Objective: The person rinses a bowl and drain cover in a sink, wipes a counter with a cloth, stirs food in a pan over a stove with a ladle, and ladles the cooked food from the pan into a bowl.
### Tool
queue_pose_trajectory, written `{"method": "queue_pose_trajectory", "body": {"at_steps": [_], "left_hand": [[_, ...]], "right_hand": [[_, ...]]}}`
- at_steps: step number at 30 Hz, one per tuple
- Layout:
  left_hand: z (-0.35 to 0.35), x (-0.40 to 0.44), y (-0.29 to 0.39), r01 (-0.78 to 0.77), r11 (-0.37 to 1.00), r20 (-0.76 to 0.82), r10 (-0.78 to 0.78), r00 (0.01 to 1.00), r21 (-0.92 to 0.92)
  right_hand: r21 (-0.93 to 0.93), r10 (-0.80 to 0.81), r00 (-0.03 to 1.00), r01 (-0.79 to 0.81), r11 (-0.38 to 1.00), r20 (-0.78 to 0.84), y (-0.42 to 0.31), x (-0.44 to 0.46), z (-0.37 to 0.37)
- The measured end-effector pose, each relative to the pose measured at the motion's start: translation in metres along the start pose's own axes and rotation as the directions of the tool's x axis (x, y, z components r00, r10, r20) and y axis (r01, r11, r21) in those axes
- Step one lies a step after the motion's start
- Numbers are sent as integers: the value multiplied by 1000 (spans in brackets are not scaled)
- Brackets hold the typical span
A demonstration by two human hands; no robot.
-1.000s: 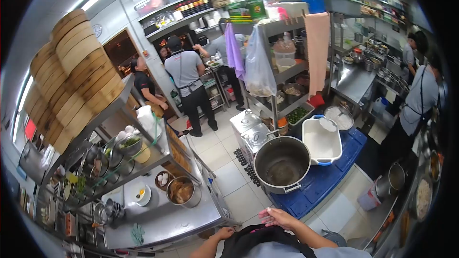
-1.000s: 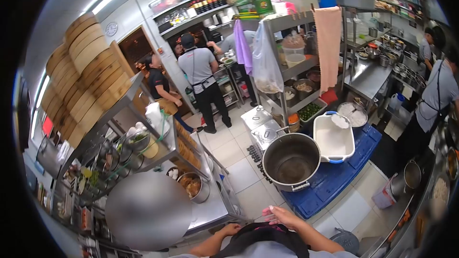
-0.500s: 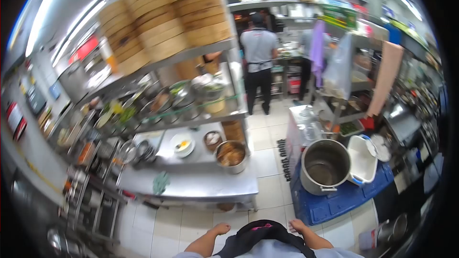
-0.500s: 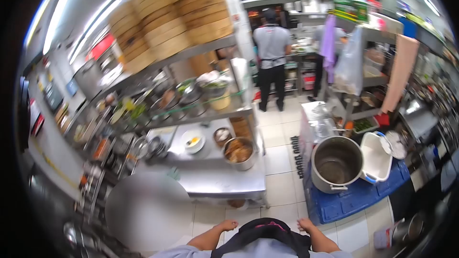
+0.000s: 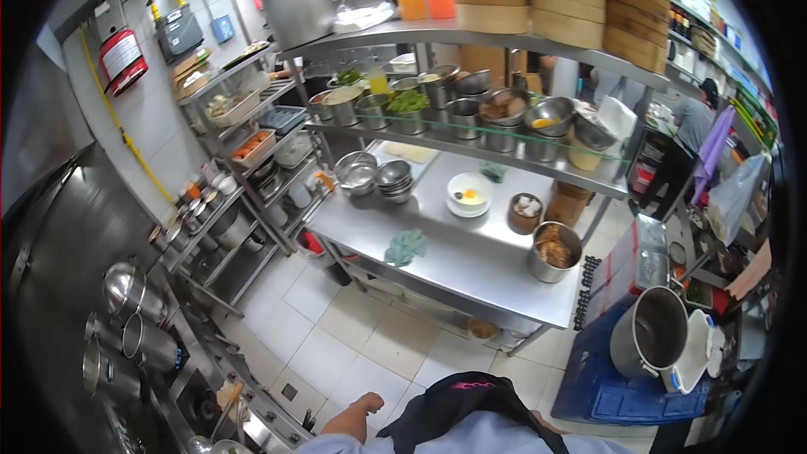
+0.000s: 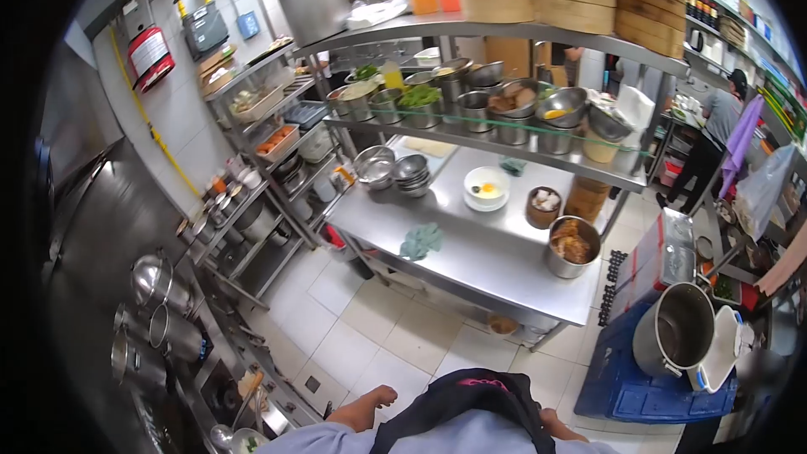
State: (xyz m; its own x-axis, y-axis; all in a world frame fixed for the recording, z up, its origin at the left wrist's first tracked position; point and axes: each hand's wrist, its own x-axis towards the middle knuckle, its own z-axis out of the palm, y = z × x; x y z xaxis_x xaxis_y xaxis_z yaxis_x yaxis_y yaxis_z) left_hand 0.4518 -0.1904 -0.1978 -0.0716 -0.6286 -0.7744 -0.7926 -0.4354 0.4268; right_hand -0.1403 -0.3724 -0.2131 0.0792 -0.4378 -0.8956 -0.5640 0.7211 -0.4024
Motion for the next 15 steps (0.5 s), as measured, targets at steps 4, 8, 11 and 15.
{"method": "queue_pose_trajectory", "body": {"at_steps": [4, 8, 11, 15], "left_hand": [[-8, -60, -23, 206, 877, -148, -295, 944, -435], [10, -82, -65, 159, 855, -284, -331, 900, -494], [29, -106, -63, 267, 665, -200, -538, 819, -698], [65, -122, -60, 214, 528, -183, -600, 779, -822]], "right_hand": [[-47, -76, 996, 78, 996, 44, -69, 15, 46], [-159, -159, 980, 177, 971, 121, -146, 43, 92], [-276, -211, 950, 271, 922, 229, -196, 81, 136], [-361, -246, 891, 388, 848, 381, -221, 156, 194]]}}
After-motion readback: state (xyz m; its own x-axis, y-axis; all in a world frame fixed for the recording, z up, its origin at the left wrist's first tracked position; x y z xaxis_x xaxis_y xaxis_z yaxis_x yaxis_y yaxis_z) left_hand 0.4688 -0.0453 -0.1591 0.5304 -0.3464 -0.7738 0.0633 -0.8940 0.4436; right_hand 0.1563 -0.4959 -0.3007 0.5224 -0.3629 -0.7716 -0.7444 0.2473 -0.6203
